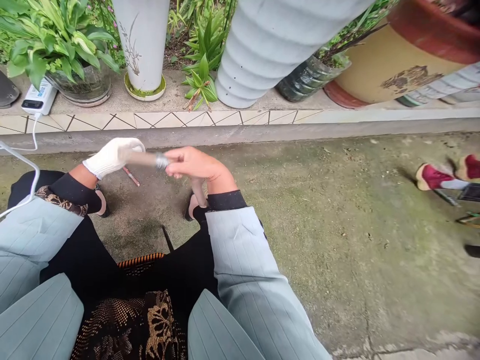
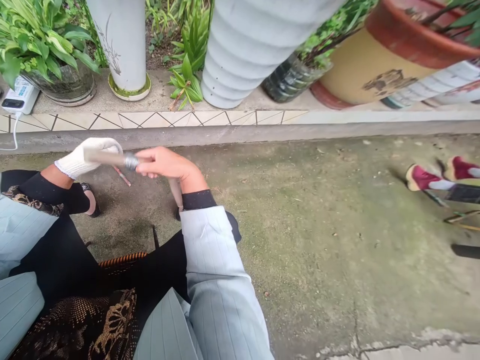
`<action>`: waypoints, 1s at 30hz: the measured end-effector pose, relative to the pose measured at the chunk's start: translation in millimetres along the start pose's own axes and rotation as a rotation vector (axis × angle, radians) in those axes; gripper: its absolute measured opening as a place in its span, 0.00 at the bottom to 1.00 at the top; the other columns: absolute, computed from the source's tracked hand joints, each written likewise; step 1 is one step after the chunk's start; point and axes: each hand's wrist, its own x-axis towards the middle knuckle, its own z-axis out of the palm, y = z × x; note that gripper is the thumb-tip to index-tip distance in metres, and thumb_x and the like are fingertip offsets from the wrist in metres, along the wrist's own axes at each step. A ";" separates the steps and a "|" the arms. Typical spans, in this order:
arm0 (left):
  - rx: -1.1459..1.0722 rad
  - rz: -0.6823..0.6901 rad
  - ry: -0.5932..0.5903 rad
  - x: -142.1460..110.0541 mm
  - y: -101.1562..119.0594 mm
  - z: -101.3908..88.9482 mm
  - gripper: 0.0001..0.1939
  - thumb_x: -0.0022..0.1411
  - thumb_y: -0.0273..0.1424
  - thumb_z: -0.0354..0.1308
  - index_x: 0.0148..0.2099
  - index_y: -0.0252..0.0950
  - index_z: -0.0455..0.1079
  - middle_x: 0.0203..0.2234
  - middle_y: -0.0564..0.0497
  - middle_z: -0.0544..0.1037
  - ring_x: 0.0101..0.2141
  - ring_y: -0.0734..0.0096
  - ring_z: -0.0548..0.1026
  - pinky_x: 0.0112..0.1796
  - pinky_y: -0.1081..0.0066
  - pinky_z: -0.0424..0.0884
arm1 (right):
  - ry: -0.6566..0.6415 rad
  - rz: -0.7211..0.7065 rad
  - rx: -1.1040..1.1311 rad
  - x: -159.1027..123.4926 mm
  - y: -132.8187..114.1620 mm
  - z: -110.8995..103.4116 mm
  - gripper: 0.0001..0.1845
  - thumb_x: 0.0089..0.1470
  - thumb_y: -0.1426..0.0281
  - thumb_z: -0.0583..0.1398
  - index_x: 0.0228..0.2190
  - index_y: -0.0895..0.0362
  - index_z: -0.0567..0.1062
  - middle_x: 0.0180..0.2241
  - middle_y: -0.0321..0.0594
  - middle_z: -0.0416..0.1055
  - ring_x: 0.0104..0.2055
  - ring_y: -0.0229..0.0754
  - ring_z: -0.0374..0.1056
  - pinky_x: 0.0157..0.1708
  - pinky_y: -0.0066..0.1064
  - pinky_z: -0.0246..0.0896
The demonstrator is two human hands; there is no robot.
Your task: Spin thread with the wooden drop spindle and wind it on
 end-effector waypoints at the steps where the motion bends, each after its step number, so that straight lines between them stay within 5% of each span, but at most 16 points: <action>1: -0.010 -0.008 0.006 -0.7 1.9 2.2 0.13 0.62 0.34 0.49 0.35 0.32 0.71 0.24 0.52 0.73 0.24 0.78 0.66 0.27 0.78 0.63 | 0.165 -0.055 0.067 -2.3 -3.2 -2.7 0.16 0.52 0.57 0.60 0.34 0.57 0.72 0.25 0.32 0.67 0.24 0.31 0.61 0.26 0.24 0.58; 4: -0.079 -0.007 -0.200 -5.4 14.1 7.7 0.12 0.60 0.34 0.51 0.35 0.32 0.72 0.25 0.51 0.74 0.25 0.77 0.68 0.27 0.78 0.65 | 0.571 -0.118 0.185 -5.4 -7.0 -11.5 0.20 0.54 0.51 0.57 0.35 0.56 0.69 0.25 0.32 0.65 0.24 0.31 0.60 0.25 0.23 0.58; 6: -0.109 -0.009 -0.268 -8.3 22.8 9.5 0.11 0.59 0.34 0.53 0.36 0.32 0.72 0.28 0.50 0.75 0.28 0.76 0.71 0.30 0.77 0.67 | 0.708 -0.093 0.194 -3.4 -3.2 -15.8 0.21 0.54 0.49 0.57 0.34 0.55 0.68 0.25 0.32 0.64 0.24 0.31 0.60 0.25 0.22 0.58; 12: -0.108 -0.016 -0.387 -9.8 30.1 9.7 0.10 0.58 0.34 0.54 0.34 0.34 0.73 0.29 0.52 0.76 0.29 0.74 0.72 0.33 0.76 0.68 | 0.719 0.185 -0.089 11.6 20.7 -16.5 0.17 0.55 0.55 0.57 0.33 0.58 0.70 0.24 0.36 0.66 0.25 0.34 0.60 0.25 0.26 0.57; 18: -0.048 0.061 -0.344 -11.4 30.7 2.7 0.11 0.58 0.34 0.53 0.33 0.33 0.73 0.27 0.51 0.75 0.28 0.74 0.71 0.34 0.75 0.67 | 0.348 0.445 -0.616 21.2 23.1 -1.1 0.10 0.52 0.63 0.60 0.32 0.58 0.74 0.28 0.41 0.71 0.31 0.40 0.64 0.31 0.29 0.53; 21: 0.016 0.058 -0.229 -11.5 27.8 -2.4 0.11 0.58 0.33 0.53 0.33 0.32 0.72 0.27 0.51 0.75 0.28 0.74 0.70 0.34 0.75 0.66 | -0.084 0.446 -0.536 18.0 15.6 6.7 0.08 0.51 0.66 0.60 0.29 0.58 0.74 0.24 0.37 0.70 0.26 0.36 0.62 0.28 0.29 0.53; 24: 0.048 0.040 -0.143 -9.4 20.6 -3.2 0.10 0.59 0.33 0.53 0.33 0.32 0.72 0.27 0.51 0.74 0.28 0.75 0.68 0.33 0.75 0.65 | -0.437 0.290 -0.247 8.2 2.9 8.9 0.07 0.50 0.67 0.61 0.28 0.58 0.74 0.22 0.34 0.67 0.23 0.33 0.60 0.26 0.27 0.55; 26: -0.008 0.030 -0.103 -8.0 16.7 -1.1 0.12 0.62 0.34 0.51 0.34 0.31 0.71 0.27 0.50 0.74 0.27 0.75 0.67 0.32 0.75 0.65 | -0.306 0.098 -0.045 0.9 -5.8 5.9 0.09 0.50 0.64 0.62 0.29 0.58 0.73 0.23 0.33 0.67 0.24 0.32 0.60 0.25 0.26 0.56; 30: -0.056 0.031 -0.136 -8.4 19.5 4.7 0.14 0.63 0.35 0.49 0.35 0.32 0.72 0.23 0.51 0.71 0.24 0.76 0.65 0.28 0.75 0.64 | 0.525 -0.082 0.178 -3.6 -6.7 -8.7 0.20 0.51 0.51 0.59 0.32 0.56 0.69 0.24 0.34 0.65 0.24 0.33 0.60 0.24 0.24 0.58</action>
